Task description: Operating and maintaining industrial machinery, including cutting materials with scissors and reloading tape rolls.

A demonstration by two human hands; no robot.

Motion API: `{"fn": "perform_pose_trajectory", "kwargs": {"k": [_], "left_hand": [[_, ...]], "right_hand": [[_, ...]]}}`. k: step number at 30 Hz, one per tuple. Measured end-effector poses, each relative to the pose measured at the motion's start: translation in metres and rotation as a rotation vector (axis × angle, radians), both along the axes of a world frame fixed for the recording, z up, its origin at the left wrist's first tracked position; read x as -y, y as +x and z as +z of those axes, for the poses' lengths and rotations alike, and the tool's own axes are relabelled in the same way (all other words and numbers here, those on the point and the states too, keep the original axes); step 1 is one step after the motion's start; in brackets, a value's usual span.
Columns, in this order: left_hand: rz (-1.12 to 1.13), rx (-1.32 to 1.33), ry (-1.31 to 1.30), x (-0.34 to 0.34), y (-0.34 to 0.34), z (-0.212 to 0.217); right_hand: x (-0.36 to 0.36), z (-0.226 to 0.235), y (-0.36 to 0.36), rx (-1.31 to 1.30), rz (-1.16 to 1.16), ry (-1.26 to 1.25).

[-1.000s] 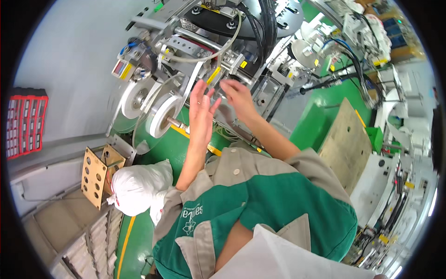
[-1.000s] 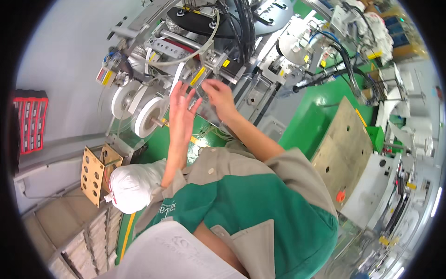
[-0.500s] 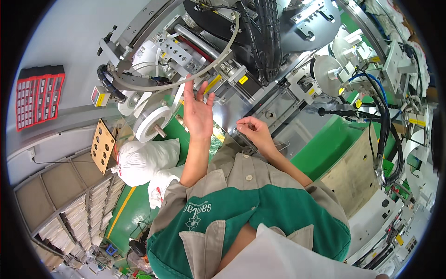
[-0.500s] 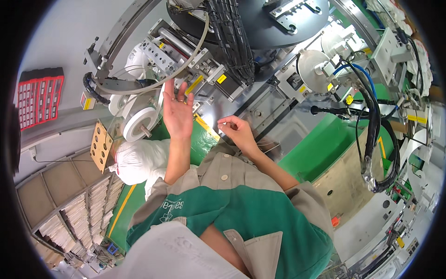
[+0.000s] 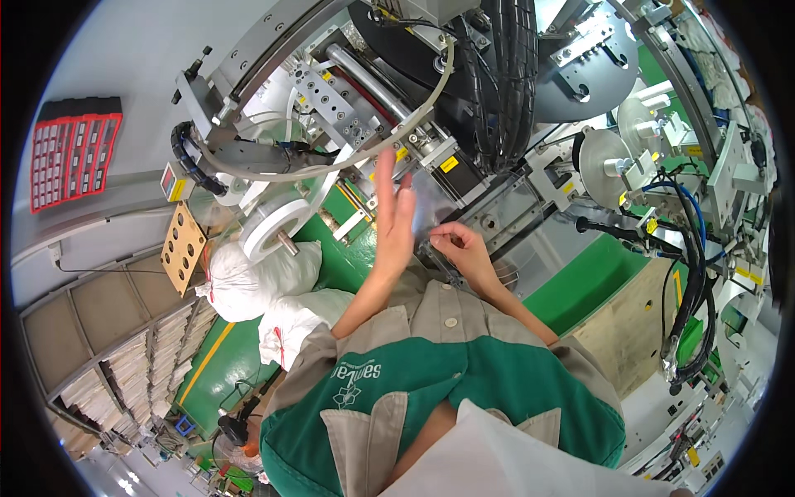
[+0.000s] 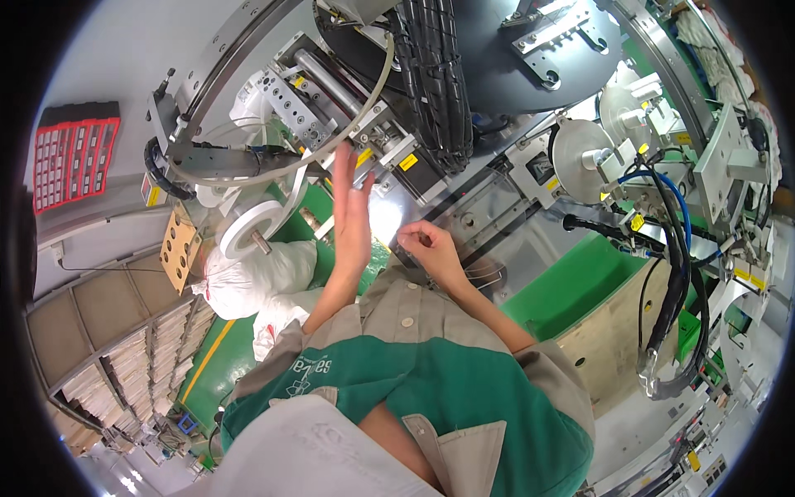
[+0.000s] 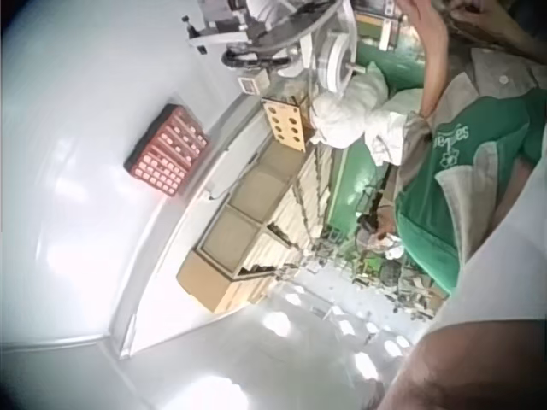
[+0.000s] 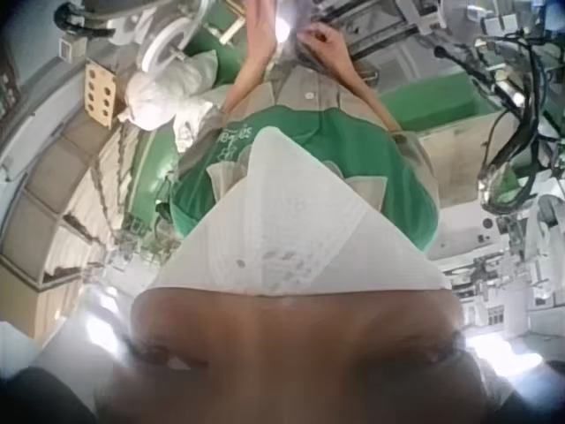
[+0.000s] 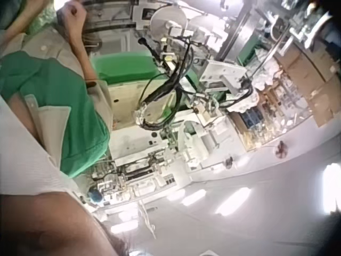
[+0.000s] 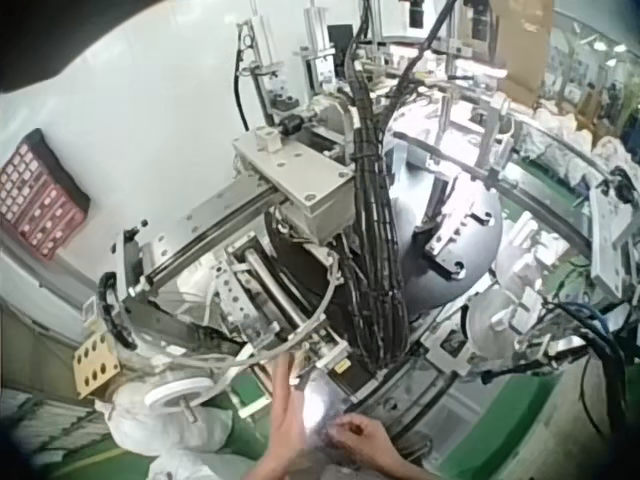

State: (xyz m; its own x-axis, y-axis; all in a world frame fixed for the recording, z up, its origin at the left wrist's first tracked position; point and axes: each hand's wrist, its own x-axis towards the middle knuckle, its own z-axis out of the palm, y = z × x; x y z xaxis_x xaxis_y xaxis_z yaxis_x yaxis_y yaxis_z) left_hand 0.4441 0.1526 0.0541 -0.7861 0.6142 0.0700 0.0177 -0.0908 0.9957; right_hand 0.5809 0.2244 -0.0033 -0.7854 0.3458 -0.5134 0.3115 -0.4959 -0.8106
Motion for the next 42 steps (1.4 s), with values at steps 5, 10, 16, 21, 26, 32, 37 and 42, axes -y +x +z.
{"fn": "perform_pose_trajectory", "kwargs": {"k": [5,10,16,21,26,32,37,42], "left_hand": [[0.034,0.125,0.102,-0.036,-0.008,0.017],[0.159,0.31,0.123,-0.048,-0.01,0.006],[0.136,0.339,0.107,-0.043,-0.014,-0.001],[0.145,0.371,-0.105,-0.044,-0.021,0.007],[0.124,0.276,-0.066,-0.028,-0.005,0.022],[0.108,0.318,0.127,-0.039,-0.012,0.006],[0.235,0.332,0.066,-0.044,-0.006,0.011],[0.286,0.311,0.002,-0.047,-0.007,0.006]], "right_hand": [[-0.005,-0.007,0.008,-0.028,0.109,0.125],[-0.009,-0.023,0.018,0.008,0.09,0.09],[-0.02,-0.021,0.023,0.035,0.015,0.049],[-0.023,-0.03,0.023,0.029,-0.008,-0.003],[-0.027,-0.038,0.029,0.047,0.007,-0.021],[-0.024,-0.063,0.036,0.057,0.028,-0.012],[-0.034,-0.051,0.04,0.06,0.039,-0.047],[-0.037,-0.055,0.048,0.089,0.018,-0.022]]}}
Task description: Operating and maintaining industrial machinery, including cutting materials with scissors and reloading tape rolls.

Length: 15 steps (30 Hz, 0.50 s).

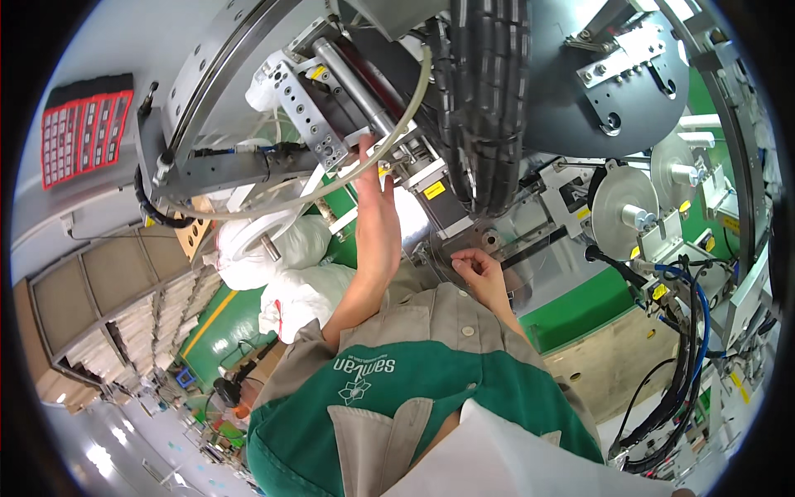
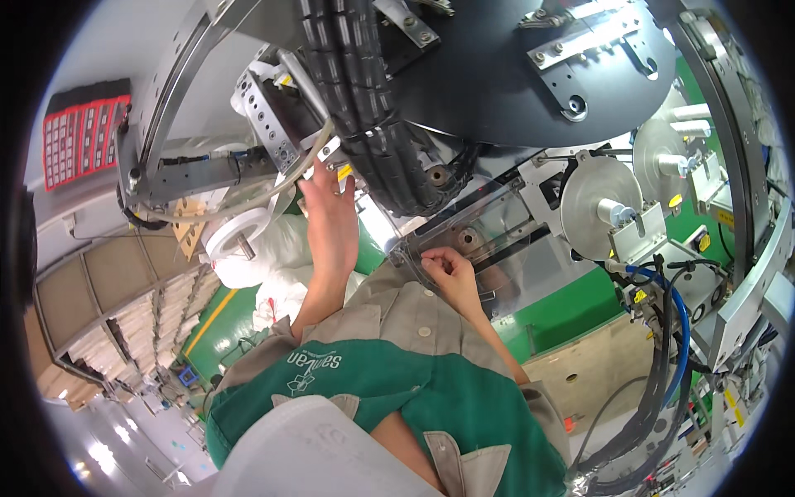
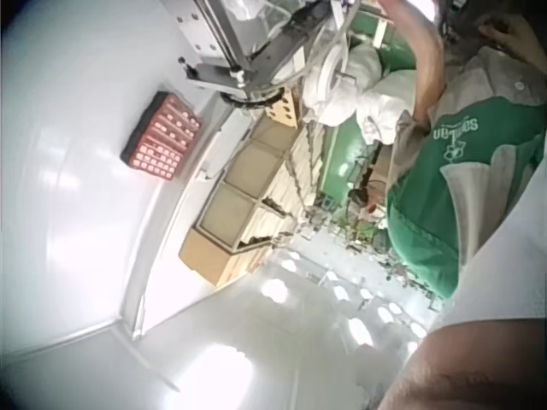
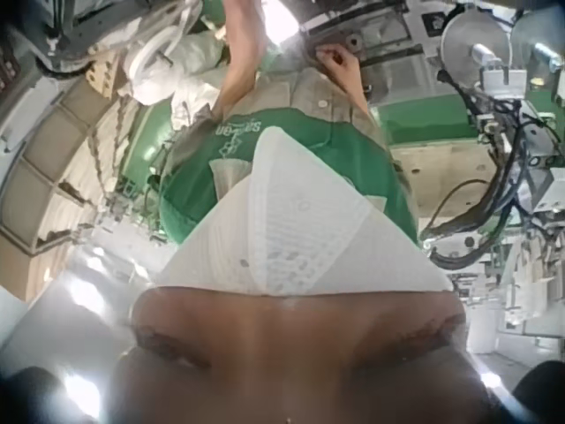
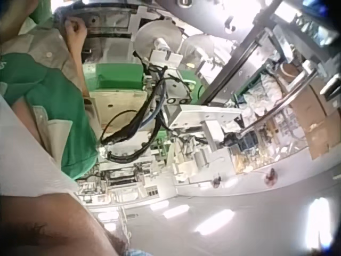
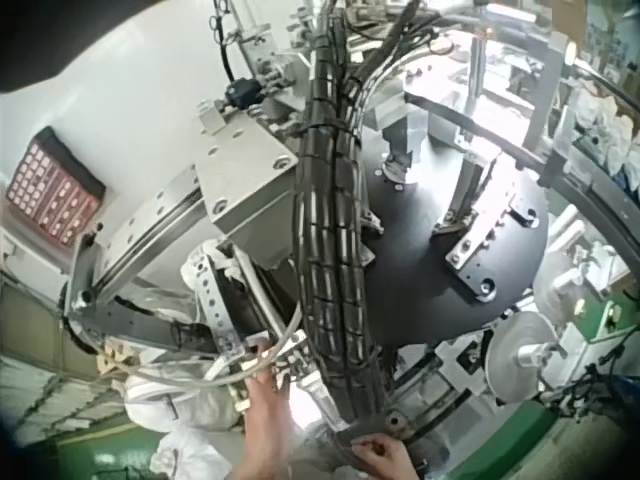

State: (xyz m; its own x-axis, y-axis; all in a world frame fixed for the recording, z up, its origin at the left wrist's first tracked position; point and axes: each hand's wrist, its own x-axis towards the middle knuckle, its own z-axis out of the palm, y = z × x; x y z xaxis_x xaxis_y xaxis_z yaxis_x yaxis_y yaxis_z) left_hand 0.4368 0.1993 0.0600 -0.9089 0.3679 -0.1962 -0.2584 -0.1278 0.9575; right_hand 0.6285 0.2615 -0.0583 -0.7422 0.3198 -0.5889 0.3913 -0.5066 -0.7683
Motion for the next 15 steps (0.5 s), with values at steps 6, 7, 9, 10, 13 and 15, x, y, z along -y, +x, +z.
{"fn": "perform_pose_trajectory", "kwargs": {"k": [6,7,9,10,13,15], "left_hand": [[-0.023,0.086,0.041,0.002,-0.011,-0.003],[-0.053,0.07,0.039,0.004,-0.011,-0.001],[-0.108,0.095,0.047,0.003,-0.014,0.01],[-0.108,0.068,0.025,0.006,-0.011,0.014],[-0.135,-0.014,0.0,0.012,-0.006,0.021],[-0.104,0.029,0.044,0.007,-0.005,0.026]], "right_hand": [[-0.001,0.011,0.0,0.043,0.0,-0.023],[-0.001,0.012,0.001,0.056,0.001,-0.015],[-0.002,0.013,-0.001,0.068,0.0,0.007],[-0.003,0.014,-0.001,0.072,0.003,0.021],[-0.003,0.01,-0.001,0.069,0.001,0.048],[-0.001,0.011,-0.001,0.069,0.012,0.048]]}}
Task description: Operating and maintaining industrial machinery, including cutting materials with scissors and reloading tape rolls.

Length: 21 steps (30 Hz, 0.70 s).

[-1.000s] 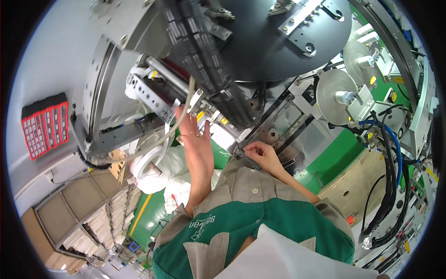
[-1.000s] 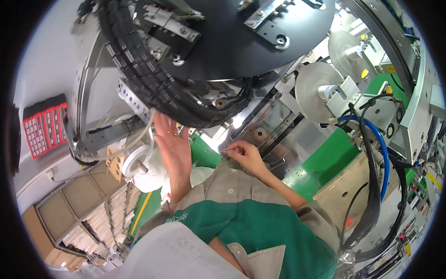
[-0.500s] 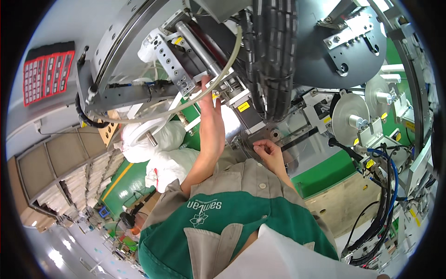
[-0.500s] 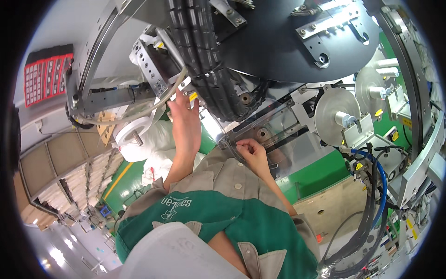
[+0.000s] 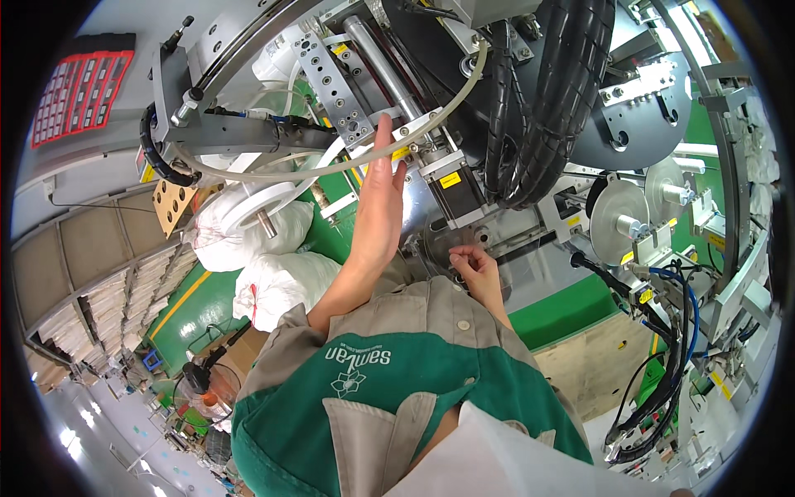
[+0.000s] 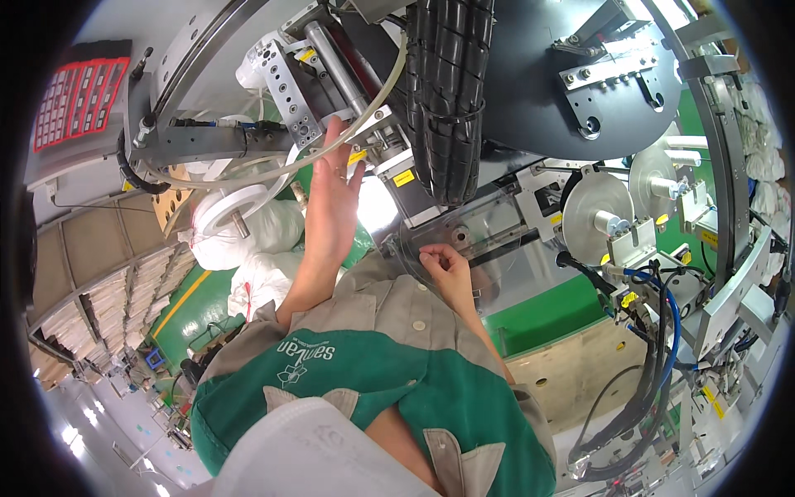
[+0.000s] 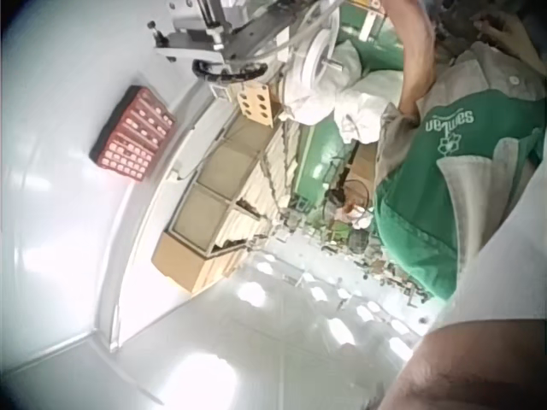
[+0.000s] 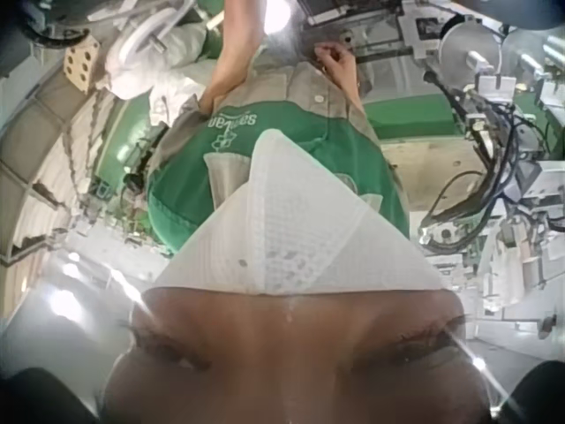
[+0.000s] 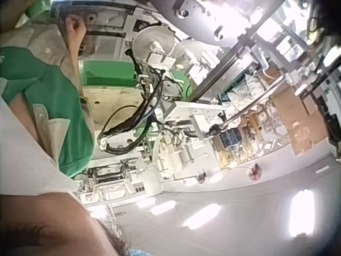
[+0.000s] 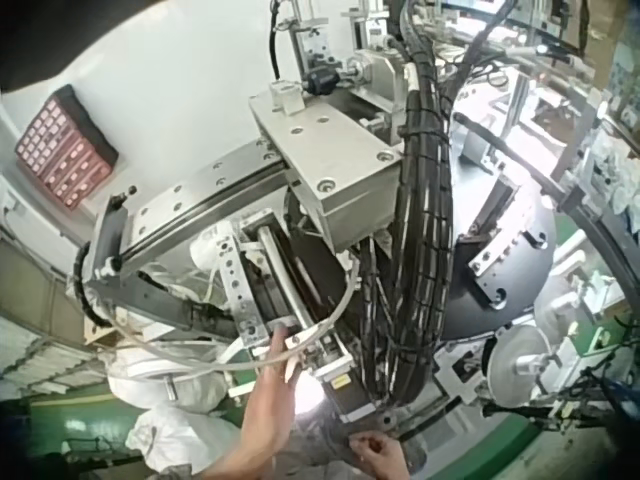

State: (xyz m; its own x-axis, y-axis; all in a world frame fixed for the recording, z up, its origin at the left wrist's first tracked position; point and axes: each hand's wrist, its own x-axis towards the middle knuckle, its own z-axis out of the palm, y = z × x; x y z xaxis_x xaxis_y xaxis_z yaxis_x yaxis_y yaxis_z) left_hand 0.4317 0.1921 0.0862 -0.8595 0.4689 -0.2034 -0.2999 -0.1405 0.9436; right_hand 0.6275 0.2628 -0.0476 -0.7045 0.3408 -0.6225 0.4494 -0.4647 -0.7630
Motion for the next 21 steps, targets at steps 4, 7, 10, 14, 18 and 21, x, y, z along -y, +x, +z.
{"fn": "perform_pose_trajectory", "kwargs": {"k": [4,7,10,14,18,21], "left_hand": [[0.021,0.042,-0.009,-0.003,-0.006,-0.015],[-0.017,0.077,0.108,-0.003,-0.013,-0.023],[-0.059,0.005,0.051,-0.001,-0.013,-0.029],[0.041,0.029,0.009,-0.003,-0.002,-0.005],[0.115,0.156,0.116,-0.012,-0.005,-0.014],[0.053,0.217,0.168,-0.009,-0.011,-0.024]], "right_hand": [[0.003,-0.001,-0.002,0.002,0.009,0.008],[0.004,-0.003,-0.002,0.001,0.006,-0.005],[0.009,-0.01,0.0,-0.009,0.011,-0.02],[0.01,-0.013,-0.002,-0.019,0.006,-0.007],[0.009,-0.01,-0.003,-0.026,-0.009,-0.047],[0.007,-0.008,-0.001,-0.008,-0.019,-0.05]]}}
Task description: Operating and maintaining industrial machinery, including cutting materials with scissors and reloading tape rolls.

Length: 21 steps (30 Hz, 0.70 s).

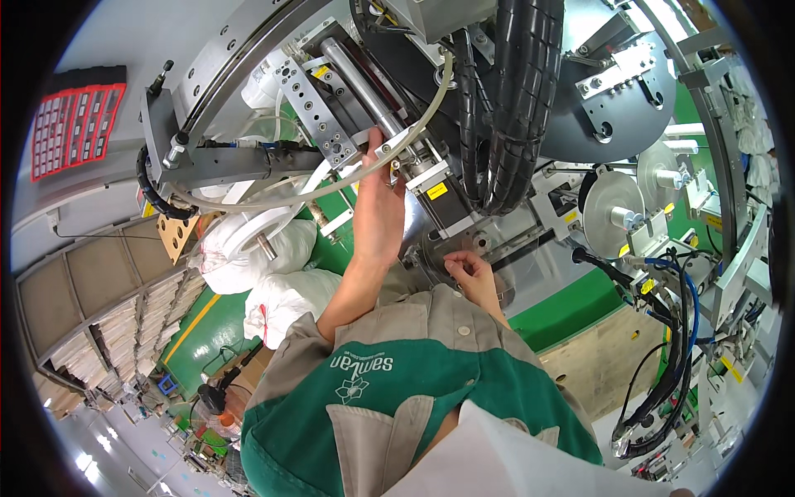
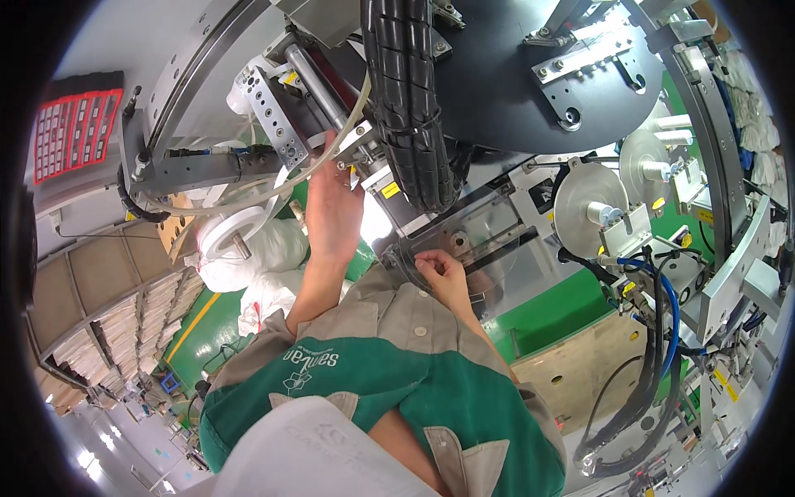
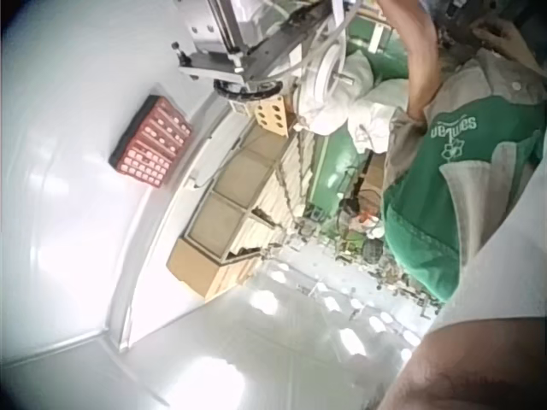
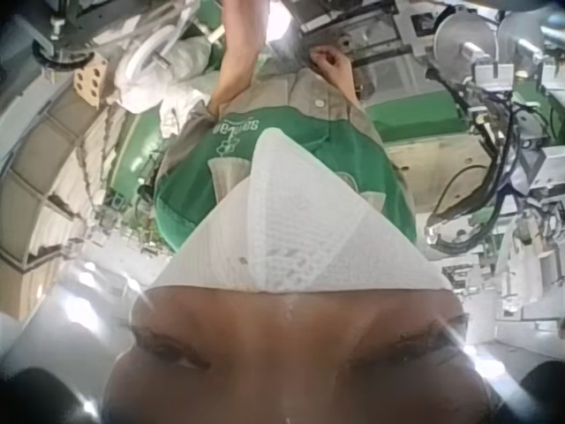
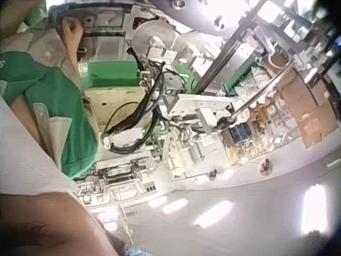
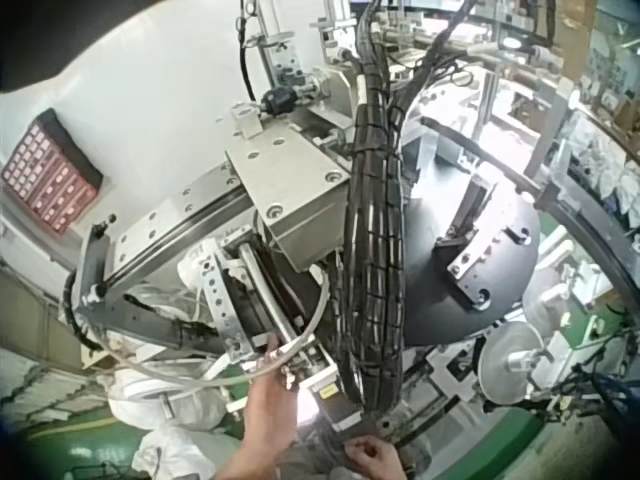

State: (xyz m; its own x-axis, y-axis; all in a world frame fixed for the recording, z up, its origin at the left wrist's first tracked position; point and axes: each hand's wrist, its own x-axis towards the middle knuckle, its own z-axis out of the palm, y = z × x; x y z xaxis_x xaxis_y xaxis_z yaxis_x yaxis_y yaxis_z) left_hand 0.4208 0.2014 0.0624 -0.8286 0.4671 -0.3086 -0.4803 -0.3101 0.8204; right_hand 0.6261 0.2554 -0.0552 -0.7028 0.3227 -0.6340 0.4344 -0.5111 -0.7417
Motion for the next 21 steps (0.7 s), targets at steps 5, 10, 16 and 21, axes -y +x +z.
{"fn": "perform_pose_trajectory", "kwargs": {"k": [5,10,16,21], "left_hand": [[-0.021,-0.049,-0.019,0.005,-0.001,0.001],[-0.056,-0.104,-0.064,0.008,0.002,-0.001],[-0.148,-0.102,-0.058,0.069,0.021,0.01],[0.166,0.336,0.241,0.183,0.027,-0.019]], "right_hand": [[-0.004,0.005,0.0,0.015,-0.012,0.003],[-0.005,0.008,-0.002,-0.003,-0.017,0.007],[-0.007,0.005,0.0,0.0,-0.032,0.01],[-0.002,0.016,-0.008,-0.15,0.066,0.101]]}}
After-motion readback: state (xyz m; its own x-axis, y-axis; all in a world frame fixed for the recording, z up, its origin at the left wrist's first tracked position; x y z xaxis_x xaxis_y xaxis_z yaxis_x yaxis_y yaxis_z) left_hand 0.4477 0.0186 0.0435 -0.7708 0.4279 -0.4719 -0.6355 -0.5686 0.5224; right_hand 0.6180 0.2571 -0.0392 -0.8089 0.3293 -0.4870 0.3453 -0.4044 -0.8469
